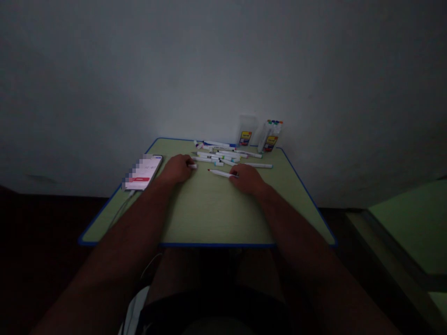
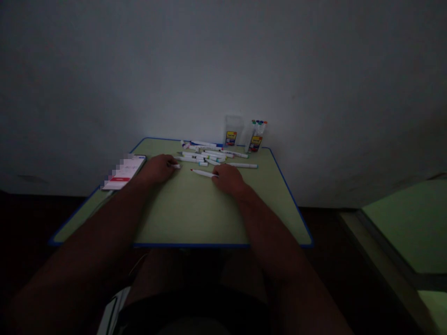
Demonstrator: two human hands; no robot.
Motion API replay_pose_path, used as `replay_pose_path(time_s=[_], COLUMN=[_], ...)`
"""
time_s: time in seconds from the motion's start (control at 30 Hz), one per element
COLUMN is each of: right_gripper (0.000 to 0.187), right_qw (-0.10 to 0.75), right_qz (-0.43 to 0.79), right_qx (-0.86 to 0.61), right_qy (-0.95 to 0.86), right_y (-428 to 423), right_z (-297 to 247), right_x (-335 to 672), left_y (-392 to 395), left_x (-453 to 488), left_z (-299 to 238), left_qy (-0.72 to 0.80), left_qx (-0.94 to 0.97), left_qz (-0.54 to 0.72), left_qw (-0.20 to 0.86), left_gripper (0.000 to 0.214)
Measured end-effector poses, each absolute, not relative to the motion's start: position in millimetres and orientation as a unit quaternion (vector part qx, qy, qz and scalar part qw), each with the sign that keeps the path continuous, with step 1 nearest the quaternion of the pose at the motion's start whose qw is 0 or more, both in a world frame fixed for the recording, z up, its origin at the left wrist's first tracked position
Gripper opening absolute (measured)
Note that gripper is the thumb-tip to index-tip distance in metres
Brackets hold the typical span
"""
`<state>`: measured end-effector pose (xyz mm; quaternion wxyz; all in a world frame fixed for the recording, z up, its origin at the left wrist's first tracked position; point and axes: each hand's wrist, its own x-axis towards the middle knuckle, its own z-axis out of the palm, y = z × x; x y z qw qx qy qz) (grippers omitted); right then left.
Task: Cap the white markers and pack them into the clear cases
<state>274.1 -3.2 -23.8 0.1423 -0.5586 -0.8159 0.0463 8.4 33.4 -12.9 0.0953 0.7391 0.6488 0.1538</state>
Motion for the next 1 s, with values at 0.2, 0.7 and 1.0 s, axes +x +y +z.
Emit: replay_pose_path(time_s=[0.2,0.7,1.0], right_gripper=[0.014,0.011,0.016], right_qw=[0.228,0.273,0.323], right_qz=[0.079,0.096,0.156], right_qx=[-0.606,-0.619,-0.614], right_qy=[-0.758,-0.730,-0.703], right_y=[-2,0,5], right_z=[-22,-25,-26], right_x=[279,281,282], left_y=[29,22,21], left_x=[15,33,34], left_z=[-12,-15,-20], left_qy=[0.620,0.556,0.528], left_qx=[0.730,0.740,0.753], left_qz=[0.254,0.337,0.349], left_qw=[0.136,0.173,0.179], left_gripper=[0.019,0.015,0.020])
